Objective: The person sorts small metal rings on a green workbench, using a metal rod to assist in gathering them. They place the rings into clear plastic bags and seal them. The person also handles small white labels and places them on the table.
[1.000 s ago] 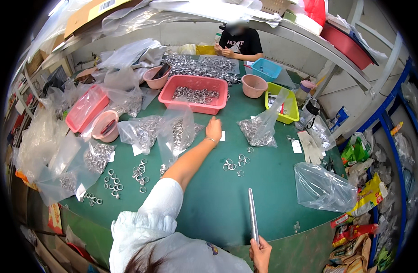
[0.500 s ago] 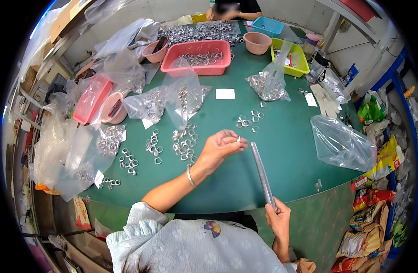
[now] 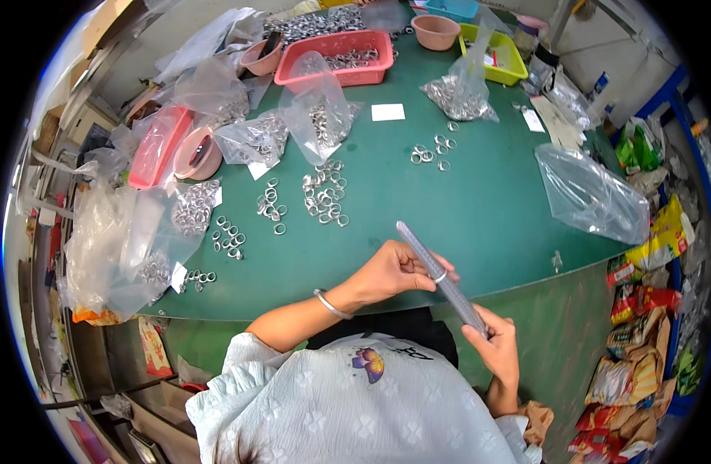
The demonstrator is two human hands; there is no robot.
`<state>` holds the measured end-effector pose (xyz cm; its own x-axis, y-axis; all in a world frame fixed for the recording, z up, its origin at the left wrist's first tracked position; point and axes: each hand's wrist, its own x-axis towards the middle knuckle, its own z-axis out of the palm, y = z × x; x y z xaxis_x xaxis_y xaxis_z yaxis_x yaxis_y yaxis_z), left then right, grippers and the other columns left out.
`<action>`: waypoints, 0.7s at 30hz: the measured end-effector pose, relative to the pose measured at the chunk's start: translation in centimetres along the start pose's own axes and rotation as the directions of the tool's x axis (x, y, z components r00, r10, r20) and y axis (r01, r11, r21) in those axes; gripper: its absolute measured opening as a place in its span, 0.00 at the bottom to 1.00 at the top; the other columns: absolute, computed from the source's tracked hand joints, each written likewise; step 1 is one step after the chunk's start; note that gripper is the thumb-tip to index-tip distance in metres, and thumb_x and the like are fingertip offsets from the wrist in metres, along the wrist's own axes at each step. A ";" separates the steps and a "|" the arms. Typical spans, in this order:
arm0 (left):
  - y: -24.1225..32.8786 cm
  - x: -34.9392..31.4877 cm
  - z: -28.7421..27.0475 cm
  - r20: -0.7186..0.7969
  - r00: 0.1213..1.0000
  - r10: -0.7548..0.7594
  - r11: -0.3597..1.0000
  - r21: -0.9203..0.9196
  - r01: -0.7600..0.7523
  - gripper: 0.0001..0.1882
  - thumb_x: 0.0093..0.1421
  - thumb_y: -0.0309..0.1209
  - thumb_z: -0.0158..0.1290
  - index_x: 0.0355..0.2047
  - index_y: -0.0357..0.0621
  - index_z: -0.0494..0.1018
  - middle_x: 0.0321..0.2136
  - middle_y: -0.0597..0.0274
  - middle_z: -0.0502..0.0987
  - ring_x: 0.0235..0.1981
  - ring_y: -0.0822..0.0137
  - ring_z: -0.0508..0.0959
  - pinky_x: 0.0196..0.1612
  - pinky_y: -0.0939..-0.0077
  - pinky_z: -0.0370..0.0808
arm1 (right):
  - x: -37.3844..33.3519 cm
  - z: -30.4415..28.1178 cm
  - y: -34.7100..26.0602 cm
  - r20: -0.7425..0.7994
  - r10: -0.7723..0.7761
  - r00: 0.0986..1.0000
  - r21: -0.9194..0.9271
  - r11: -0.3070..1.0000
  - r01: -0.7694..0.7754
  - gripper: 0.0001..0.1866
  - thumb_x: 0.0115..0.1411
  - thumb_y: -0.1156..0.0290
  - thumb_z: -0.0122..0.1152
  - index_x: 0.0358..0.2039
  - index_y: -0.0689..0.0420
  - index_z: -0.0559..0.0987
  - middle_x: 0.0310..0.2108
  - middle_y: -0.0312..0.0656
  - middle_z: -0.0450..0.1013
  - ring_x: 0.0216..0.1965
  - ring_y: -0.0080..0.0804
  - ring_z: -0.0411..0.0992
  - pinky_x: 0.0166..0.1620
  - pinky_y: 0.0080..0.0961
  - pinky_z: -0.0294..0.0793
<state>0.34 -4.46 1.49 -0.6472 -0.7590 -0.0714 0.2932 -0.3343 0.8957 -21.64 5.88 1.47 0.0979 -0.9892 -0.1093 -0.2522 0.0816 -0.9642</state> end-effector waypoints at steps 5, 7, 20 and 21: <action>-0.3 -0.3 0.5 0.011 0.998 0.067 0.998 0.015 -0.067 0.18 0.44 0.26 0.63 0.36 0.32 0.75 0.41 0.51 0.75 0.43 0.60 0.76 0.48 0.69 0.73 | -0.8 -0.2 -1.5 0.009 -0.006 1.000 -0.023 1.000 0.006 0.16 0.49 0.77 0.63 0.39 0.67 0.75 0.18 0.36 0.65 0.19 0.15 0.61 0.23 0.14 0.60; -0.1 0.0 0.3 0.042 0.985 0.168 0.981 0.095 -0.172 0.20 0.43 0.29 0.64 0.36 0.32 0.75 0.42 0.53 0.73 0.42 0.62 0.76 0.48 0.71 0.72 | -0.8 -0.1 -1.6 0.013 -0.021 1.000 -0.014 1.000 0.022 0.16 0.49 0.77 0.64 0.40 0.67 0.75 0.18 0.36 0.65 0.19 0.15 0.61 0.23 0.14 0.60; 0.5 -0.4 1.4 0.100 0.987 0.125 0.991 0.028 -0.129 0.16 0.44 0.32 0.63 0.32 0.36 0.78 0.32 0.58 0.70 0.34 0.65 0.71 0.33 0.75 0.69 | -1.1 -0.3 -1.9 0.051 -0.058 0.997 0.015 0.998 0.058 0.18 0.48 0.78 0.64 0.41 0.68 0.74 0.19 0.37 0.68 0.21 0.15 0.64 0.25 0.15 0.64; 0.5 -0.4 1.4 0.103 0.987 0.127 0.991 0.019 -0.129 0.15 0.45 0.31 0.63 0.32 0.36 0.78 0.32 0.58 0.71 0.34 0.65 0.71 0.33 0.75 0.69 | -1.1 -0.4 -1.9 0.052 -0.054 0.997 0.019 0.998 0.054 0.18 0.48 0.78 0.64 0.41 0.68 0.74 0.19 0.37 0.69 0.21 0.15 0.64 0.25 0.15 0.64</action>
<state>-0.27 -3.52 2.55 -0.6738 -0.7336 0.0882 0.3609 -0.2226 0.9057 -21.61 6.77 3.50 0.1609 -0.9846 -0.0690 -0.2282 0.0309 -0.9731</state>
